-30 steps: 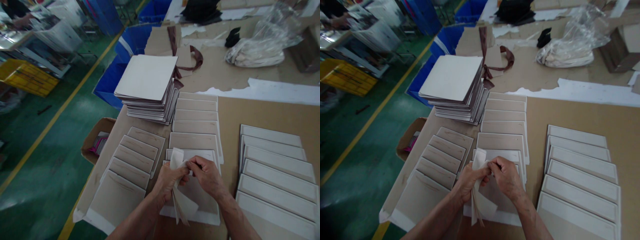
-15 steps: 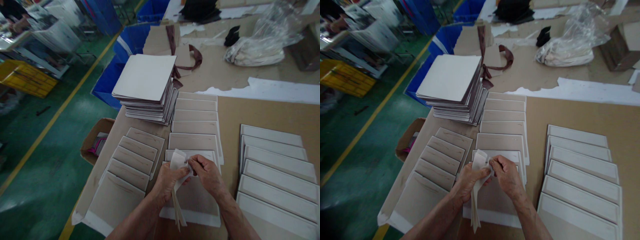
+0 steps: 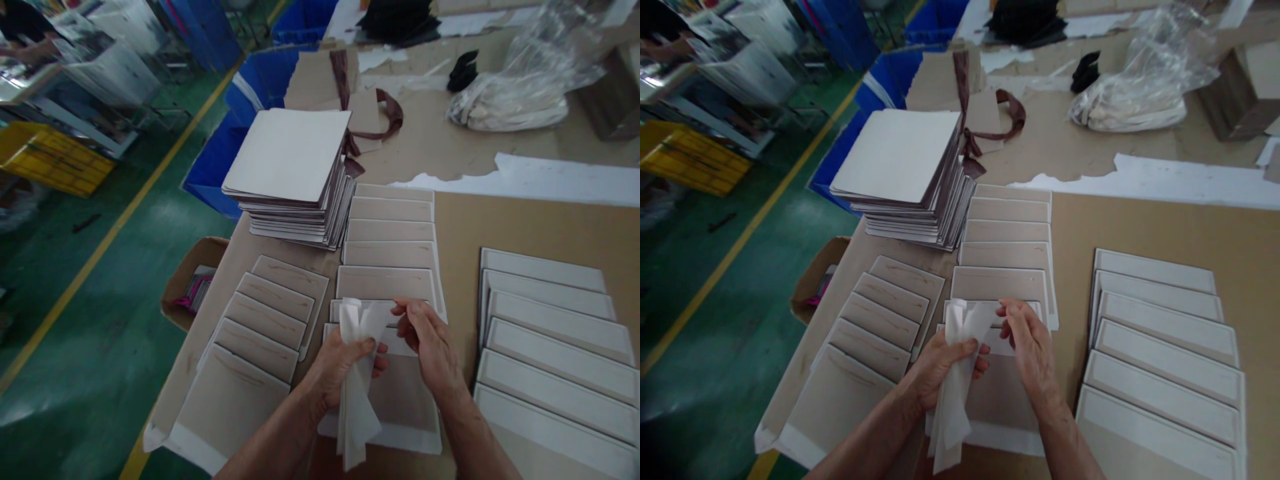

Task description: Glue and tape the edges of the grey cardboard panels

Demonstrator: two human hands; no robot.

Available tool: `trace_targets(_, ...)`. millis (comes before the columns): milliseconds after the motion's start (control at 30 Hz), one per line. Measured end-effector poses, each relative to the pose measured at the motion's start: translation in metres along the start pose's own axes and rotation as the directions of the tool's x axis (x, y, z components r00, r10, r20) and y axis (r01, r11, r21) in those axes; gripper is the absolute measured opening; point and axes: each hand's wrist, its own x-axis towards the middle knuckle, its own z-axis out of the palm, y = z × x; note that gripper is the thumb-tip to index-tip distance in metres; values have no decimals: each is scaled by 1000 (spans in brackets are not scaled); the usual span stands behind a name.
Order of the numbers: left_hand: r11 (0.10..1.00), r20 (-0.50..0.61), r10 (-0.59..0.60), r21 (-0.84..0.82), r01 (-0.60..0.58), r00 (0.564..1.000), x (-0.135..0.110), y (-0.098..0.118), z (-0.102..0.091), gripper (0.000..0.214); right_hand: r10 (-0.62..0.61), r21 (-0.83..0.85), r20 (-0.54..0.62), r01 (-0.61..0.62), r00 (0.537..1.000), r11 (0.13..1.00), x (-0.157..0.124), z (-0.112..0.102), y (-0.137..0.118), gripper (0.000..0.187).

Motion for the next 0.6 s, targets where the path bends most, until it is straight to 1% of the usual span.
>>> trace_targets(33, 1000, -16, 3, 3, -3, 1000, 0, 0, 0, 46, -33, -7, -21, 33, 999, 999, -1, -1, 0, 39)
trace_targets(67, 1000, -23, 7, 6, -7, 1000, 0, -1, 1, 46, -73, -22, -13, 73, 997, 997, -2, -2, 0, 35)
trace_targets(167, 999, 12, 52, -1, -52, 999, 0, -2, 4, 48, -188, -112, 132, 203, 973, 973, -4, -1, -1, 26)
trace_targets(267, 991, 60, 130, 10, -131, 990, 0, -3, 8, 49, -216, -227, 239, 271, 947, 935, -2, 2, -1, 23)
trace_targets(367, 984, 42, 163, 59, -165, 986, 1, -2, 9, 45, -235, -238, 291, 308, 927, 921, 0, 3, 0, 10)
trace_targets(467, 984, 34, 154, 87, -156, 987, 3, 0, 5, 38, -270, -194, 284, 331, 920, 924, 2, 2, 0, 15)
trace_targets(567, 989, 49, 104, 96, -109, 993, 5, 1, 0, 39, -280, -152, 224, 317, 934, 936, 2, -1, 0, 19)
trace_targets(600, 991, 56, 80, 106, -85, 995, 6, 1, -1, 40, -266, -129, 203, 295, 942, 947, 2, -3, 0, 20)
